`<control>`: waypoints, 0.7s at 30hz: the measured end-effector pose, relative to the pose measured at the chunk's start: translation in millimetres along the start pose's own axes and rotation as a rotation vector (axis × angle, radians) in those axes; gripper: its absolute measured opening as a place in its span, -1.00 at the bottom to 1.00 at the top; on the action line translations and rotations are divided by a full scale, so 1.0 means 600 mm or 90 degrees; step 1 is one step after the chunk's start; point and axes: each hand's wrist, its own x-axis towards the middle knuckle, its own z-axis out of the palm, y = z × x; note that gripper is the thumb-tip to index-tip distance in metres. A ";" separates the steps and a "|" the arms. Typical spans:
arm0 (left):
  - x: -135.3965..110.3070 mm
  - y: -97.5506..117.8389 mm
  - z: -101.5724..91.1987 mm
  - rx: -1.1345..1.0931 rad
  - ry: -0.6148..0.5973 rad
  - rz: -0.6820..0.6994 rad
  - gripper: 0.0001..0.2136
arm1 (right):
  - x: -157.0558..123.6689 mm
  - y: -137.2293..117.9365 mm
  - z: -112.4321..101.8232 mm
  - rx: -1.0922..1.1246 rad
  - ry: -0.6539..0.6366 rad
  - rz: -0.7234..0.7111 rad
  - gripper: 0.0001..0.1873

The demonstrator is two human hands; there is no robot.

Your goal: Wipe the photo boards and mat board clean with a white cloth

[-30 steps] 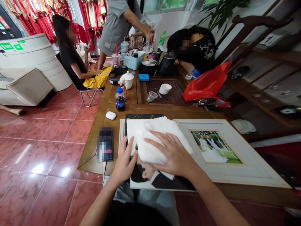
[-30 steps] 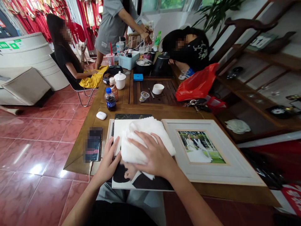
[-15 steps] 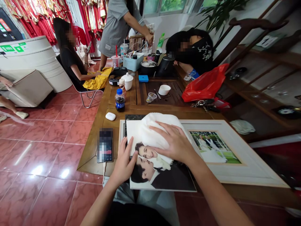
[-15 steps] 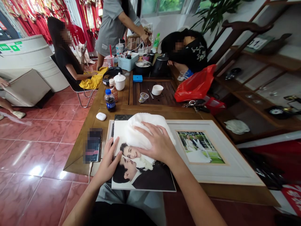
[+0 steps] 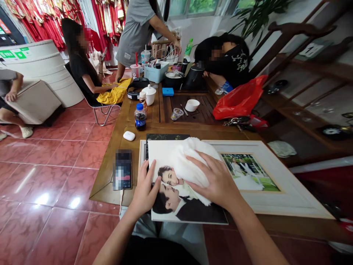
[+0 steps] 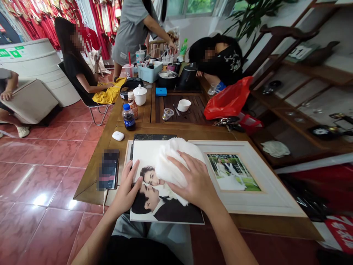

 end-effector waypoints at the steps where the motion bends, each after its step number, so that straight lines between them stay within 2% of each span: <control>1: 0.000 0.001 0.000 0.003 0.000 0.002 -0.49 | -0.011 -0.006 -0.004 0.001 0.002 -0.006 -0.31; 8: -0.001 0.003 -0.001 0.007 -0.006 -0.004 -0.49 | -0.085 -0.049 -0.036 0.013 0.000 -0.024 -0.32; 12: -0.001 0.002 0.000 0.006 -0.006 -0.008 -0.49 | -0.110 -0.071 -0.045 -0.019 -0.008 -0.017 -0.31; 15: -0.001 0.001 0.001 0.007 0.002 -0.006 -0.49 | -0.106 -0.095 -0.042 -0.043 -0.012 -0.011 -0.31; 21: -0.001 -0.002 0.000 0.015 -0.002 0.005 -0.49 | -0.070 -0.157 -0.019 -0.008 -0.005 -0.050 -0.25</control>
